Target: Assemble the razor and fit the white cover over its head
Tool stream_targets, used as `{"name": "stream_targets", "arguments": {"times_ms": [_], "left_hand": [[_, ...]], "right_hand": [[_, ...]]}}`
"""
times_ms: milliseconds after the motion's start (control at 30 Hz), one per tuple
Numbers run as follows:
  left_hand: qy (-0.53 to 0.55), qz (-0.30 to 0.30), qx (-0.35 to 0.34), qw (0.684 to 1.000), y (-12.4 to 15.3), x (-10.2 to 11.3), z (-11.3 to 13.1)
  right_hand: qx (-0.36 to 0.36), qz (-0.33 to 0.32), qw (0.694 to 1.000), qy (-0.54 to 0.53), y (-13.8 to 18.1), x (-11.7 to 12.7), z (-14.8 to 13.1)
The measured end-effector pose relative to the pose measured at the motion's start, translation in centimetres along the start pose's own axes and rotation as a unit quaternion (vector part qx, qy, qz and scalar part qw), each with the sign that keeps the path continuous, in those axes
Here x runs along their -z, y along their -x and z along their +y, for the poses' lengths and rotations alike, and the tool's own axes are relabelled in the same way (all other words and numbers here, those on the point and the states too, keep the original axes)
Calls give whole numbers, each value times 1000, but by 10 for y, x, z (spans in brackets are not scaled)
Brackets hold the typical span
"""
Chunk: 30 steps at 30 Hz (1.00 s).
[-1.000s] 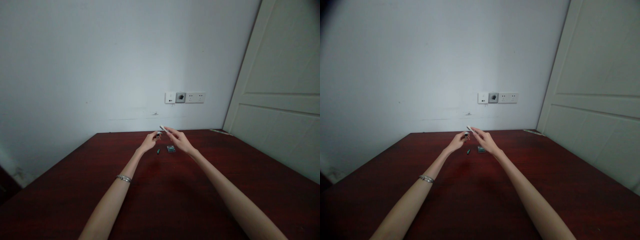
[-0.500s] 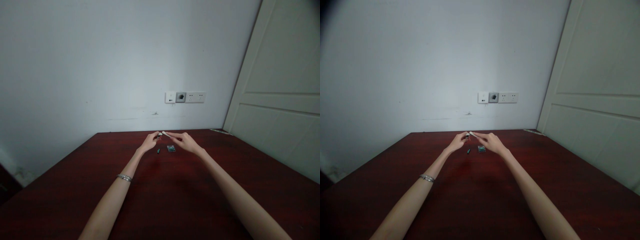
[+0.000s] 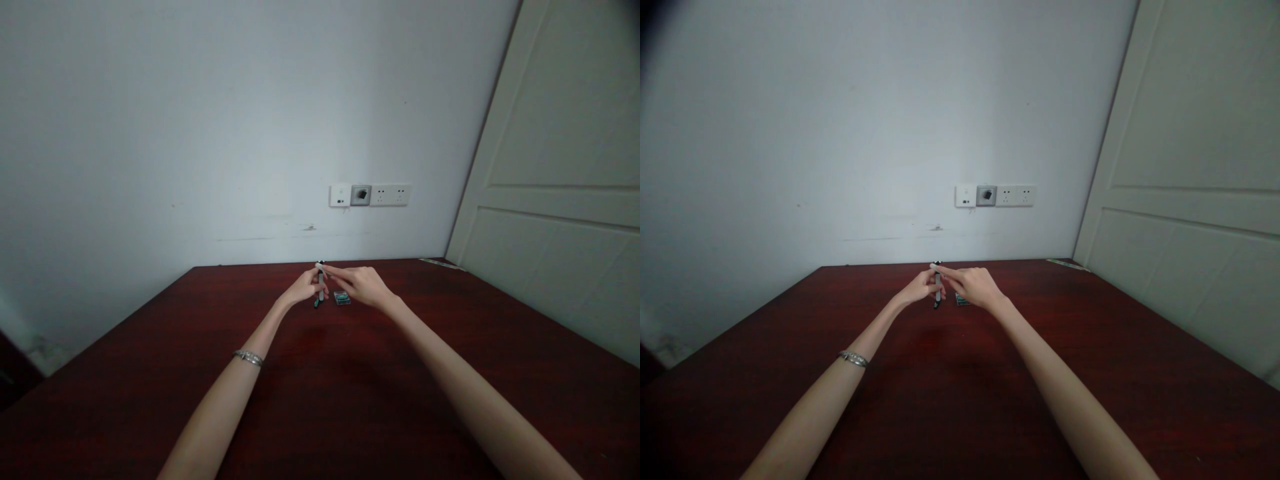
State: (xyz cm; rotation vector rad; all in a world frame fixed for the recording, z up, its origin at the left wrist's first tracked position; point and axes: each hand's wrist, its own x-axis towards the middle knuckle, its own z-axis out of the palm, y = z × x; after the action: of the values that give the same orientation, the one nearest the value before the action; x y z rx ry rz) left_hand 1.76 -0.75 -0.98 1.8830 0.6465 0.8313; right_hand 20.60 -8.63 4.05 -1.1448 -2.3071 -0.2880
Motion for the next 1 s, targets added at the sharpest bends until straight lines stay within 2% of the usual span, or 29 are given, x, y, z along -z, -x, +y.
{"name": "stream_targets", "arguments": {"times_ms": [200,333,467,567,667,767,833,900,1000], "left_hand": [[6,-23,-12,1000,5,-4,15],[21,-29,2,999,7,-3,17],[38,-15,5,999,8,1,15],[41,5,7,999,7,4,12],[33,13,5,999,5,3,7],[22,10,-14,1000,2,2,2],[13,12,-30,999,1,2,0],[1,19,-43,999,0,3,-1],[-17,31,-47,998,1,4,-1]], "right_hand": [[0,10,998,55,-2,-1,8],[-17,19,999,44,5,2,19],[-66,42,997,6,13,0,30],[-127,84,983,-106,15,-10,32],[-164,129,931,-299,12,-26,23],[-210,128,849,-468,6,-43,8],[-237,115,802,-536,3,-51,-1],[-249,102,776,-571,2,-54,-8],[-252,96,762,-589,2,-53,-12]]}}
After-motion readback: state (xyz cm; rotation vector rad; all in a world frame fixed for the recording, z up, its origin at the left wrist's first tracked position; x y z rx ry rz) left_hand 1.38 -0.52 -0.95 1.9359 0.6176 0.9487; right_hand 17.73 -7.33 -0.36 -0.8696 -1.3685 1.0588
